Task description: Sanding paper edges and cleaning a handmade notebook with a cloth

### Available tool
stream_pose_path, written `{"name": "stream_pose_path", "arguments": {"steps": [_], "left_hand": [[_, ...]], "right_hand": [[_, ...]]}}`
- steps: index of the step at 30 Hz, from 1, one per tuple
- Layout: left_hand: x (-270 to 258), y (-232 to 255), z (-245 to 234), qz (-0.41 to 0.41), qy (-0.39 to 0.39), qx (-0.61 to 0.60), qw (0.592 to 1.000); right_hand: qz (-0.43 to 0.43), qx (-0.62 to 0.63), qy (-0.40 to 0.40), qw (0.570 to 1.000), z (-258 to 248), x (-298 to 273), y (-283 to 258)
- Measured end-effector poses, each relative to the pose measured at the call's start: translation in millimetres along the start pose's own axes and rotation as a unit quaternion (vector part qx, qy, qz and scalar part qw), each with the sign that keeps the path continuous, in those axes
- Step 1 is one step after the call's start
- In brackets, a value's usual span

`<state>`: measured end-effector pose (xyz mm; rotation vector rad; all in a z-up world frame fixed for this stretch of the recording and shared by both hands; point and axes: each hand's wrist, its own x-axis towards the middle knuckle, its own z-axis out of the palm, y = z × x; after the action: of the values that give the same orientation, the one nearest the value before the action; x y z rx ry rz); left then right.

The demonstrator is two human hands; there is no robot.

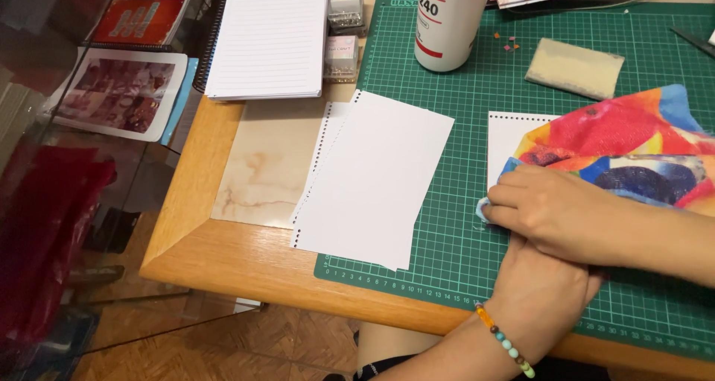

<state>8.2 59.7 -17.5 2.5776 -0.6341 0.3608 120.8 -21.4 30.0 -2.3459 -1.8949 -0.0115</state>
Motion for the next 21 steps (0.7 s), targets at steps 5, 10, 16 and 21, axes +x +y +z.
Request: {"name": "stream_pose_path", "arguments": {"steps": [5,10,16,21], "left_hand": [[-1.8,-1.3,0.1,-0.001,0.005,-0.001,1.0],[-1.6,-1.2,1.9,-0.004,0.006,-0.005,1.0],[1.1,-1.9,4.0,-0.008,0.008,-0.007,1.0],[2.2,-2.6,6.1,-0.011,0.013,-0.006,1.0]], "right_hand": [[-0.004,-0.04,0.018,0.999,1.5,-1.7,-7.7],[-0.011,0.026,-0.01,1.0,-9.7,8.4,-9.3],[-0.013,0.075,-0.032,0.997,-13.8,13.3,-1.3],[-0.016,0.087,-0.04,0.995,-10.3,13.7,-0.6]]}}
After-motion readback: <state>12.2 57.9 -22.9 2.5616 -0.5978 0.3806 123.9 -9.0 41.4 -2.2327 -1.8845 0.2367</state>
